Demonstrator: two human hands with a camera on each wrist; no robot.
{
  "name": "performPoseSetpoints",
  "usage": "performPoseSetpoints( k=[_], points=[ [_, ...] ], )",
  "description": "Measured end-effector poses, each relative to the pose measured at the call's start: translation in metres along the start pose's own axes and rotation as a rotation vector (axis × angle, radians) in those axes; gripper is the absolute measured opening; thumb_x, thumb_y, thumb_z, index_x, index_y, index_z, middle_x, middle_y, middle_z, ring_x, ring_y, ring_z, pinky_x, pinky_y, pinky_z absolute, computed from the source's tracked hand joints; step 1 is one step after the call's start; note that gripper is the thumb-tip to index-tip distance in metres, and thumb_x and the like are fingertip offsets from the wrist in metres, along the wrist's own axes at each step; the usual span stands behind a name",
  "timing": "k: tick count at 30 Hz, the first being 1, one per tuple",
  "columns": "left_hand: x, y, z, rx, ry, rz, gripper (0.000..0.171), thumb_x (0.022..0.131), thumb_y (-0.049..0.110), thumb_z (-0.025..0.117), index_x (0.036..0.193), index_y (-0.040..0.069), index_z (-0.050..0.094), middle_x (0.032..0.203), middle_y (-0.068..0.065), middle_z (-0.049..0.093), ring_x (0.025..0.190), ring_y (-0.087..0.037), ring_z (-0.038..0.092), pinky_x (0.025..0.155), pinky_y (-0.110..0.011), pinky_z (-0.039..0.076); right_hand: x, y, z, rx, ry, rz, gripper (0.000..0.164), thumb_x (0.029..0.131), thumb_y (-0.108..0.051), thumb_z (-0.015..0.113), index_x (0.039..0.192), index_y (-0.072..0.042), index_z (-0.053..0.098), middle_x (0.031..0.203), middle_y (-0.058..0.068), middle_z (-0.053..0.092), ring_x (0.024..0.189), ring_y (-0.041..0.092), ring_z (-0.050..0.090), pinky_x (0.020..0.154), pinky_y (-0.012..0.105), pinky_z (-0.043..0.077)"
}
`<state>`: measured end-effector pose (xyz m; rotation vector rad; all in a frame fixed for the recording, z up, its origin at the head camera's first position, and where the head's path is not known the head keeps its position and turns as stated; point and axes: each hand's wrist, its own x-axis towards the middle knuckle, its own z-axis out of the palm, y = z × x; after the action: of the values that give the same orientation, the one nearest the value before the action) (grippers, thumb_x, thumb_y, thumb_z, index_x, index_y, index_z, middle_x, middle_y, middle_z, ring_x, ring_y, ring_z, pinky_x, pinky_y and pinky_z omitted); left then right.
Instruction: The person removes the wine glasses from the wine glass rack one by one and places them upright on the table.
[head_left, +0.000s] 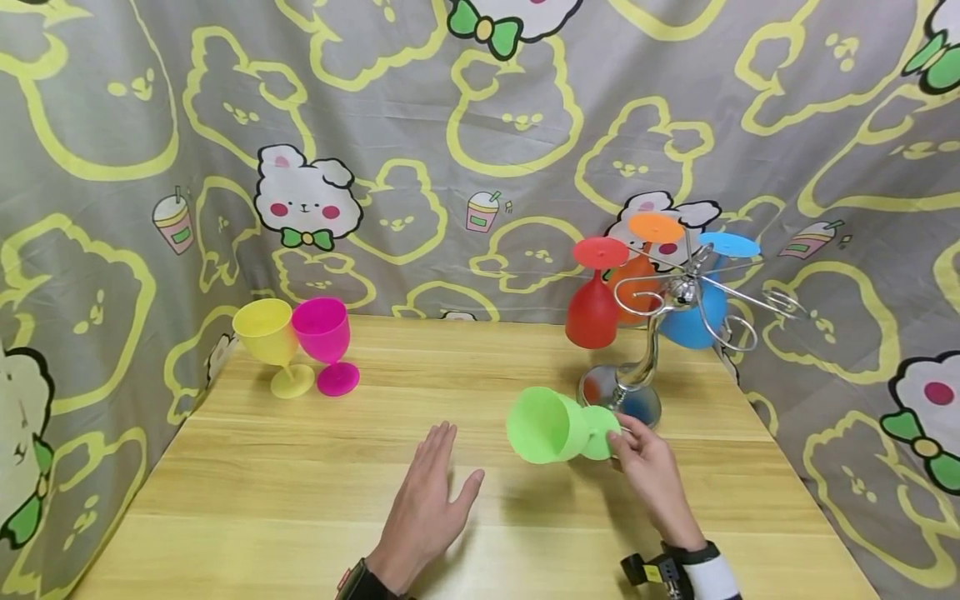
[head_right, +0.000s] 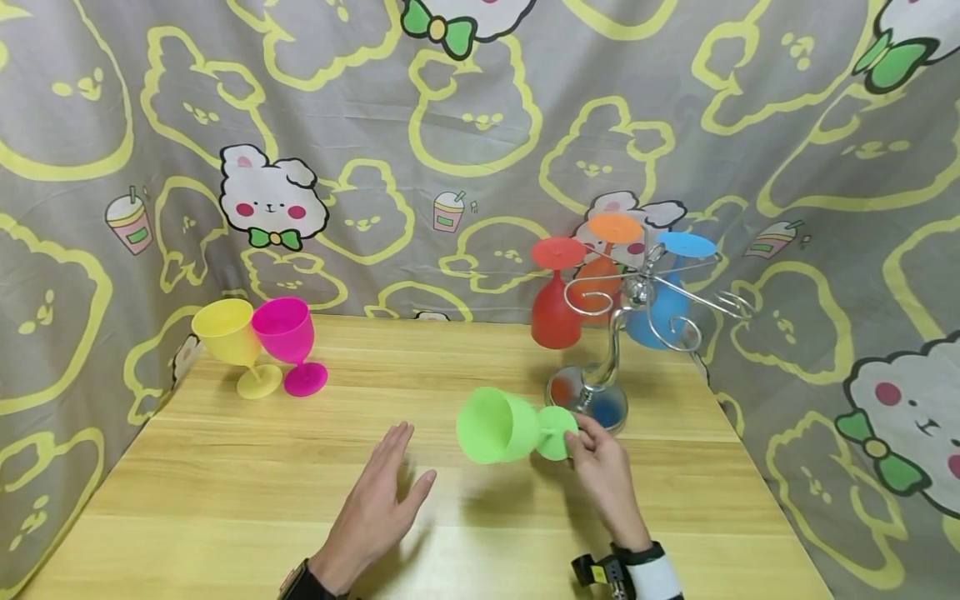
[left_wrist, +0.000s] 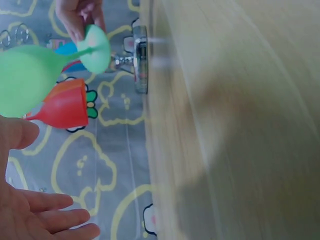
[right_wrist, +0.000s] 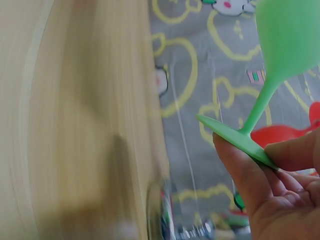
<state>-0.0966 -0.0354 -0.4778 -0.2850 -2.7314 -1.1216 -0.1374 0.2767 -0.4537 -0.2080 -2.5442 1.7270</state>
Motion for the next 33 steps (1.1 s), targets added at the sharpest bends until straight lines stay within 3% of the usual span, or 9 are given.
performPoseSetpoints(
  k=[7,12,18,21,27,33],
  points=[
    [0.006,0.006,-0.002,-0.108,-0.028,-0.045,0.080,0.106,0.044,0.066,0.168,0.004,0.035,0.175,-0.017,0.035,0.163,-0.039,0.032,0.131,-0.063,0.030,0.001,-0.007,0.032,0.205,-0.043,0.090,0.045,0.111,-0.003,0.054,0.155,0.008,0.049,0.123,0.013,0.078,0.090,0.001,0.072,0.077,0.018,0.064],
    [0.012,0.011,0.000,-0.238,-0.056,-0.093,0.087,0.103,0.045,0.071,0.170,0.007,0.031,0.176,-0.019,0.032,0.162,-0.042,0.031,0.130,-0.067,0.029,-0.004,-0.006,0.055,0.304,-0.093,0.115,0.046,0.111,-0.002,0.054,0.154,0.012,0.047,0.126,0.020,0.077,0.091,0.004,0.075,0.078,0.020,0.065],
    [0.017,0.017,0.005,-0.336,-0.038,-0.068,0.084,0.100,0.039,0.076,0.168,0.010,0.037,0.172,-0.018,0.040,0.158,-0.045,0.039,0.125,-0.070,0.035,-0.015,-0.005,0.079,0.452,-0.174,0.159,0.044,0.110,-0.003,0.053,0.151,0.013,0.048,0.134,0.027,0.073,0.100,0.010,0.079,0.087,0.024,0.066],
    [0.017,0.020,0.007,-0.387,-0.014,-0.039,0.077,0.099,0.029,0.079,0.164,0.009,0.043,0.167,-0.019,0.047,0.152,-0.045,0.048,0.123,-0.064,0.043,-0.019,-0.005,0.089,0.501,-0.212,0.166,0.044,0.110,-0.004,0.053,0.150,0.013,0.048,0.134,0.025,0.073,0.103,0.011,0.079,0.089,0.025,0.066],
    [0.016,0.026,0.011,-0.499,0.051,0.041,0.058,0.095,0.010,0.082,0.149,0.010,0.061,0.147,-0.009,0.066,0.139,-0.029,0.063,0.116,-0.040,0.055,-0.029,-0.014,0.104,0.564,-0.249,0.171,0.048,0.109,-0.004,0.054,0.154,0.010,0.047,0.133,0.020,0.075,0.103,0.014,0.080,0.088,0.025,0.066],
    [0.015,0.028,0.014,-0.495,0.127,0.080,0.042,0.093,0.002,0.082,0.132,0.008,0.070,0.130,-0.005,0.074,0.122,-0.024,0.073,0.108,-0.038,0.061,-0.037,-0.021,0.110,0.586,-0.263,0.156,0.050,0.108,-0.001,0.052,0.156,0.010,0.045,0.116,0.006,0.081,0.103,0.011,0.079,0.087,0.024,0.066]
  ],
)
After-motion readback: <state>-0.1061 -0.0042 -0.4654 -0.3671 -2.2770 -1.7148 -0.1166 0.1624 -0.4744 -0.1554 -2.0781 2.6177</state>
